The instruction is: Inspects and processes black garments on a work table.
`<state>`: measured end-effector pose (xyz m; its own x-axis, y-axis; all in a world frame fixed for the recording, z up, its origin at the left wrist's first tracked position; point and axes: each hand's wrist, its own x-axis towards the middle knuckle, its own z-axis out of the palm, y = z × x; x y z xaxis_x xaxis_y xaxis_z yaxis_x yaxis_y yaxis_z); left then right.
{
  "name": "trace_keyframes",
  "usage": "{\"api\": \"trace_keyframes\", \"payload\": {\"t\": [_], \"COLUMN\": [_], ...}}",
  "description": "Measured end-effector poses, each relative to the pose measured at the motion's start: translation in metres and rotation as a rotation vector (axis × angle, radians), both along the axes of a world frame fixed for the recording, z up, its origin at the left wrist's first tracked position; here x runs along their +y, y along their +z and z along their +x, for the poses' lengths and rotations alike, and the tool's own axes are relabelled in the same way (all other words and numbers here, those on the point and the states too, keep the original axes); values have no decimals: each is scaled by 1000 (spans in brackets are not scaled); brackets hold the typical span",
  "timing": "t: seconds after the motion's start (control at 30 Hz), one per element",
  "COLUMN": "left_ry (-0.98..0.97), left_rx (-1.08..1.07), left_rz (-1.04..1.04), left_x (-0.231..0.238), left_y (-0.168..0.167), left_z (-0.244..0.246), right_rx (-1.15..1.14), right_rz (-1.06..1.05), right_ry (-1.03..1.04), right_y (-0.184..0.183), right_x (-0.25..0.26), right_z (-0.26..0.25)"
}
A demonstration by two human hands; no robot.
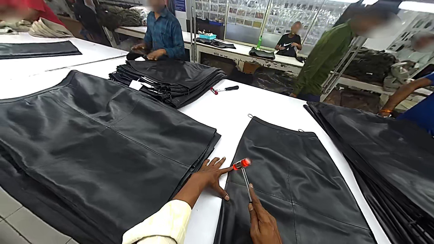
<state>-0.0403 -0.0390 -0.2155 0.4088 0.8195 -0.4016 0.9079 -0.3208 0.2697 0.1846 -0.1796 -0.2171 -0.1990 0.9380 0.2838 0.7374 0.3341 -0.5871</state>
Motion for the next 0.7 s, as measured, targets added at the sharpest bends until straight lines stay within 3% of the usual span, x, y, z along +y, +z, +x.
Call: {"api": "trace_keyframes", "payload": {"t": [0.13,0.27,0.37,0.4,0.5,0.6,0.63,0.7], "left_ry": [-13,-10,-3,-4,2,4,-1,0], "left_rx": [24,15,28,39,32,17,23,20], "left_rz": [20,14,-5,-8,1,8,7,1], "left_x": [-1,-1,-2,-2,0,-3,-3,-1], "left_y": [-1,-2,-2,0,-1,-3,-2,2], "left_z": [4,1,4,5,2,4,4,2], "right_rx": [-101,-28,-179,-144,-47,-173,-145,-42], "right_rz": [-312,-21,-354,-357,-66,-333,-335,-77], "right_ry": [32,-17,37,42,-15,23,30,8], "right_y": [0,-5,-1,2,-5,0,2,-2], "right_x": [9,5,12,13,8,7,5,-1], "right_z": [5,-1,3,4,-1,6,8,6]}}
